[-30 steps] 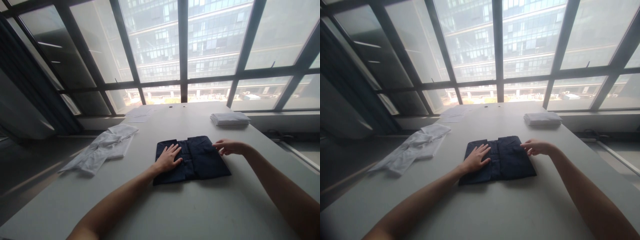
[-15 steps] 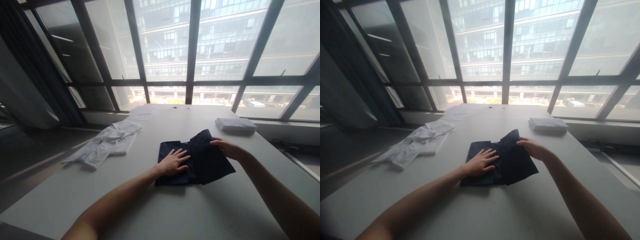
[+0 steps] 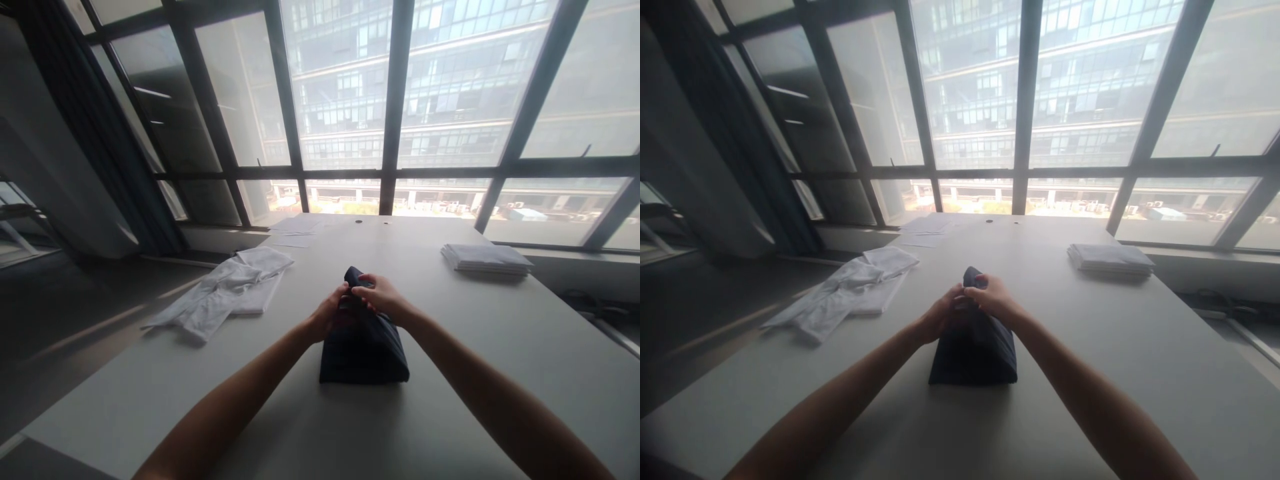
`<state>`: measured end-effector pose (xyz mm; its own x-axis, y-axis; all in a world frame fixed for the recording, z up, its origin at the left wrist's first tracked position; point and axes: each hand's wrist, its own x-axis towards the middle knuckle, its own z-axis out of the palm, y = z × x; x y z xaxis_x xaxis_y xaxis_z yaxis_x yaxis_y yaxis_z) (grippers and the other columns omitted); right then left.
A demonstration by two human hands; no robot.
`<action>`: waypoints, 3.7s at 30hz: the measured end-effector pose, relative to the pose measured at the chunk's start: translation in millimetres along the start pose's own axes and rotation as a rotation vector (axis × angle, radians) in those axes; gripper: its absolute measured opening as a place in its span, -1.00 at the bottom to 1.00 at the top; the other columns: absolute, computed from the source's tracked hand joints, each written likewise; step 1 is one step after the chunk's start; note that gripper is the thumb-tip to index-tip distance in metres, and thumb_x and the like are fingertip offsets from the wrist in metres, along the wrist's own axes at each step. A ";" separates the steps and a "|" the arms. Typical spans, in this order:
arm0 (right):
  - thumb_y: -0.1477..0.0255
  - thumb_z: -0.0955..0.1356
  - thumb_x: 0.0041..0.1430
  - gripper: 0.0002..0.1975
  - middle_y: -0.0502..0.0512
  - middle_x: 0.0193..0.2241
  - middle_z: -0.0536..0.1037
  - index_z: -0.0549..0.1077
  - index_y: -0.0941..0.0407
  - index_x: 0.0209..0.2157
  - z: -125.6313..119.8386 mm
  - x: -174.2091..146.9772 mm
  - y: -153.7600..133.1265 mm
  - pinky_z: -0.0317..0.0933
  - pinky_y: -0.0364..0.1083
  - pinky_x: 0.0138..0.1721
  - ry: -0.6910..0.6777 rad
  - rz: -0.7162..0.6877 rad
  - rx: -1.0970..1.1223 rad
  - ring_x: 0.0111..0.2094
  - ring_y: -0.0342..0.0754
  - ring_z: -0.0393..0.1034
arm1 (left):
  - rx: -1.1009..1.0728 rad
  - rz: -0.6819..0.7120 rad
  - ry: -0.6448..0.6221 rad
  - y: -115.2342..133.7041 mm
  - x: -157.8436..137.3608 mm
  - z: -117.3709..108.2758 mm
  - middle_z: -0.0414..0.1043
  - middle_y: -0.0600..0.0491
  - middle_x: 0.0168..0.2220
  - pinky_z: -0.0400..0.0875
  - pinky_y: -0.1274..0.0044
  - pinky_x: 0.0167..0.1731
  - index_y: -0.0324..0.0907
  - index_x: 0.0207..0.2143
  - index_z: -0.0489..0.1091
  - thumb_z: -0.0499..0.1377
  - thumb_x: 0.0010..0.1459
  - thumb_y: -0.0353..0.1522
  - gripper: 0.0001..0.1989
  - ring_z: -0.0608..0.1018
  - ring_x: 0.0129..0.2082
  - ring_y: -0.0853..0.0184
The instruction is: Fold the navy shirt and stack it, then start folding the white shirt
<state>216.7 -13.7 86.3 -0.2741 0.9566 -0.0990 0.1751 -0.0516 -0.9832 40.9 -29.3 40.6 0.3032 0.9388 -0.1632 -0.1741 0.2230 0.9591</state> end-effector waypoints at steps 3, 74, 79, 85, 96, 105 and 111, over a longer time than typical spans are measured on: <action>0.22 0.46 0.20 -0.55 -0.03 -0.53 0.53 0.43 0.10 0.07 20.5 4.4 18.6 0.23 -0.18 -0.63 -0.131 -0.011 0.056 -0.60 -0.13 0.38 | -0.092 -0.090 0.019 -5.4 -5.0 -0.7 0.52 0.01 -0.40 0.53 0.48 -0.34 -0.21 -0.13 0.44 0.18 0.31 -0.02 -0.58 0.61 -0.40 0.26; 0.20 0.27 0.44 -0.39 0.18 0.46 0.08 0.14 -0.01 0.43 23.6 -115.4 87.1 -0.32 0.31 0.44 -0.431 -0.657 -0.941 0.48 0.13 -0.11 | 0.980 0.441 -0.109 -9.3 84.9 -31.6 0.52 -0.06 0.16 0.07 0.34 0.35 -0.03 0.03 0.57 0.37 0.12 -0.03 -0.52 0.44 0.24 0.06; 0.41 0.30 0.39 -0.65 0.10 0.25 0.47 0.47 -0.01 0.16 -32.6 -113.1 74.3 -0.29 0.27 0.45 -0.505 -0.815 -0.941 0.35 0.06 0.21 | 1.004 0.324 0.051 -0.3 78.1 -52.9 0.62 -0.10 -0.11 0.30 0.34 0.20 -0.09 -0.17 0.59 0.46 -0.02 -0.14 -0.62 0.56 0.03 -0.01; 0.54 0.23 0.39 -0.72 0.13 -0.26 0.61 0.53 0.06 -0.32 -70.1 -116.9 78.2 0.33 0.08 0.06 -0.020 -0.772 -0.979 -0.16 0.01 0.49 | 0.873 -0.023 0.105 14.9 52.9 -58.5 0.62 0.00 -0.38 0.47 0.46 -0.19 -0.15 -0.36 0.58 0.46 -0.06 -0.12 -0.67 0.63 -0.21 0.07; 0.40 0.51 0.14 -0.48 0.26 0.16 0.48 0.48 0.02 0.15 -43.0 -134.9 100.1 0.32 0.23 0.15 0.024 -0.706 -1.026 0.17 0.25 0.34 | 0.689 0.038 0.063 22.7 29.9 -62.6 0.60 -0.08 -0.10 0.46 0.35 0.04 -0.12 -0.08 0.58 0.54 -0.15 -0.25 -0.47 0.57 0.02 -0.02; 0.49 0.38 0.27 -0.72 0.15 0.01 0.60 0.60 0.00 -0.01 -39.2 -128.5 92.2 0.38 0.07 0.06 0.010 -0.595 -0.941 0.02 0.09 0.47 | 1.154 0.309 -0.500 28.2 -15.8 -86.1 0.14 0.05 0.43 0.04 0.16 0.39 0.19 0.20 0.48 0.52 -0.02 -0.22 -0.30 0.10 0.45 -0.07; 0.55 0.32 0.23 -0.68 0.13 -0.08 0.67 0.65 0.03 -0.09 -42.5 -117.9 84.1 0.43 0.04 -0.01 0.085 -0.510 -0.898 -0.08 0.08 0.57 | 1.080 0.396 -0.462 40.4 -2.6 -81.4 0.46 0.04 0.23 0.20 0.23 0.33 0.13 -0.03 0.64 0.38 0.17 -0.29 -0.71 0.33 0.35 0.07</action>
<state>303.9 -118.7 21.8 -0.4520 0.8238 0.3423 0.7072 0.5647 -0.4254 -43.1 -1.4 60.9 0.7458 0.6627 0.0675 0.4656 -0.5911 0.6586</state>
